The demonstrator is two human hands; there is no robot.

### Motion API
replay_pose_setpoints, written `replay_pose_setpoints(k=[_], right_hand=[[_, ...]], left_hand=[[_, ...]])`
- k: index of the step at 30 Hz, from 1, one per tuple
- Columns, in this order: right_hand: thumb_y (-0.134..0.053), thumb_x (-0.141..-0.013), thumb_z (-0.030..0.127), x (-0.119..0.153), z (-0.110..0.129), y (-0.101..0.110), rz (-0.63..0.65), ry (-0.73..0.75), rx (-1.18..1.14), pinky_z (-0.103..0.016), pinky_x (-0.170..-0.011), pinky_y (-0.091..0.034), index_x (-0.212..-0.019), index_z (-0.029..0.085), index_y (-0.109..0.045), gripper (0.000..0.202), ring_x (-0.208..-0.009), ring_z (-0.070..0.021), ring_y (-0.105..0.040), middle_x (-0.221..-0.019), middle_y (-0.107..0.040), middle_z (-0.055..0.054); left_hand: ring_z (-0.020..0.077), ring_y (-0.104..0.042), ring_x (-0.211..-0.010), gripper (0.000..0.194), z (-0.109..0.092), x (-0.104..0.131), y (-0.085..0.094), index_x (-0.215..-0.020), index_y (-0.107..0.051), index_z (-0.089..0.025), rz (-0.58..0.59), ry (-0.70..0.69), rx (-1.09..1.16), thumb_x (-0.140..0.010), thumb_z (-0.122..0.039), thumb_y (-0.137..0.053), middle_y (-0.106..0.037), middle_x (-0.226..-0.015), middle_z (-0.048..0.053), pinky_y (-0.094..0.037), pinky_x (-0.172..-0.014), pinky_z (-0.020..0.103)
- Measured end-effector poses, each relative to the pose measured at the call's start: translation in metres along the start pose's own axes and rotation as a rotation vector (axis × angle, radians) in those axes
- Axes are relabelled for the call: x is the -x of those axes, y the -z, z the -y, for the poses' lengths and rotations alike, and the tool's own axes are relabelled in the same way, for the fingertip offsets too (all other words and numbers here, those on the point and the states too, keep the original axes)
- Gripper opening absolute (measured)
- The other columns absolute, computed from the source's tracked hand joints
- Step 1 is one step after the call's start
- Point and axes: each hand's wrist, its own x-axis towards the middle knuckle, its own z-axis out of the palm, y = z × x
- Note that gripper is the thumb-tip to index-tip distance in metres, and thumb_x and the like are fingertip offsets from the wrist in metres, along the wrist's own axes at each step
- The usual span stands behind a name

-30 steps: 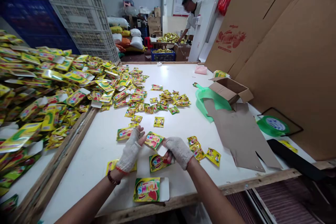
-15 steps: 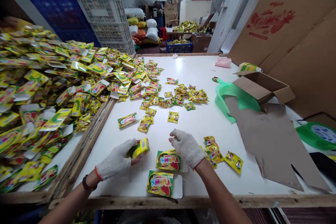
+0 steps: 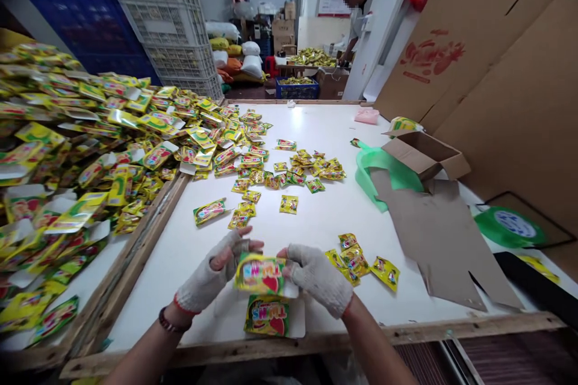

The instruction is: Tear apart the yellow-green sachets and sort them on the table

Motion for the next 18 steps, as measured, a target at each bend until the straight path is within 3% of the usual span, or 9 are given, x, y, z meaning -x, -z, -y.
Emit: replay_pose_setpoints(k=[3, 5, 8, 11, 14, 16, 18], right_hand=[[-0.053, -0.066, 0.017, 0.016, 0.0, 0.001, 0.07, 0.004, 0.164, -0.022, -0.064, -0.043, -0.092, 0.016, -0.063, 0.028, -0.075, -0.0155, -0.056, -0.08, -0.063, 0.0], [-0.051, -0.069, 0.02, 0.027, -0.006, -0.01, -0.013, -0.03, 0.139, -0.023, -0.061, -0.043, -0.098, 0.017, -0.059, 0.03, -0.072, -0.016, -0.057, -0.079, -0.062, -0.001], [-0.046, -0.077, 0.028, 0.043, -0.024, -0.034, -0.202, -0.147, 0.217, -0.024, -0.059, -0.043, -0.093, 0.02, -0.055, 0.021, -0.069, -0.0168, -0.058, -0.075, -0.062, -0.002], [-0.056, -0.067, 0.022, 0.048, -0.046, -0.053, -0.113, -0.182, 0.545, -0.027, -0.068, -0.044, -0.09, 0.026, -0.061, 0.024, -0.079, -0.021, -0.06, -0.085, -0.065, -0.003], [-0.054, -0.065, 0.016, 0.034, -0.059, -0.058, -0.118, -0.138, 0.788, -0.033, -0.075, -0.045, -0.089, 0.025, -0.064, 0.028, -0.089, -0.0261, -0.059, -0.095, -0.065, -0.006], [-0.051, -0.067, 0.012, 0.023, -0.059, -0.054, -0.239, -0.022, 0.753, -0.035, -0.08, -0.044, -0.089, 0.023, -0.066, 0.029, -0.093, -0.0264, -0.057, -0.096, -0.064, -0.008], [-0.051, -0.071, 0.014, 0.019, -0.053, -0.049, -0.401, 0.101, 0.506, -0.034, -0.08, -0.046, -0.093, 0.025, -0.066, 0.029, -0.093, -0.0249, -0.057, -0.094, -0.064, -0.007]], left_hand=[[0.0202, -0.058, -0.088, 0.061, -0.012, 0.013, -0.003, -0.119, -0.049, -0.018, 0.261, 0.234, -0.321, -0.066, -0.038, -0.071, -0.062, -0.098, 0.008, -0.046, -0.077, 0.029], [0.0164, -0.057, -0.08, 0.044, -0.016, 0.022, -0.007, -0.108, -0.057, -0.018, 0.333, 0.295, -0.467, -0.068, -0.032, -0.069, -0.062, -0.091, 0.004, -0.045, -0.072, 0.025], [0.0145, -0.055, -0.08, 0.026, -0.016, 0.032, -0.002, -0.09, -0.06, -0.015, 0.193, 0.206, -0.504, -0.074, -0.034, -0.063, -0.061, -0.089, 0.003, -0.044, -0.07, 0.022], [0.0136, -0.056, -0.076, 0.027, -0.011, 0.037, 0.011, -0.086, -0.053, -0.015, -0.079, 0.095, -0.382, -0.076, -0.038, -0.061, -0.06, -0.085, 0.003, -0.044, -0.066, 0.022], [0.0145, -0.057, -0.074, 0.029, 0.003, 0.037, 0.011, -0.085, -0.052, -0.015, -0.191, 0.05, -0.243, -0.075, -0.041, -0.062, -0.06, -0.085, 0.004, -0.046, -0.066, 0.024], [0.0177, -0.059, -0.078, 0.037, 0.015, 0.037, -0.001, -0.093, -0.052, -0.017, -0.222, 0.04, -0.154, -0.071, -0.043, -0.065, -0.061, -0.091, 0.006, -0.048, -0.069, 0.029], [0.0219, -0.061, -0.085, 0.049, 0.027, 0.038, -0.017, -0.102, -0.051, -0.02, -0.292, 0.021, -0.099, -0.066, -0.048, -0.068, -0.062, -0.097, 0.006, -0.05, -0.075, 0.034]])
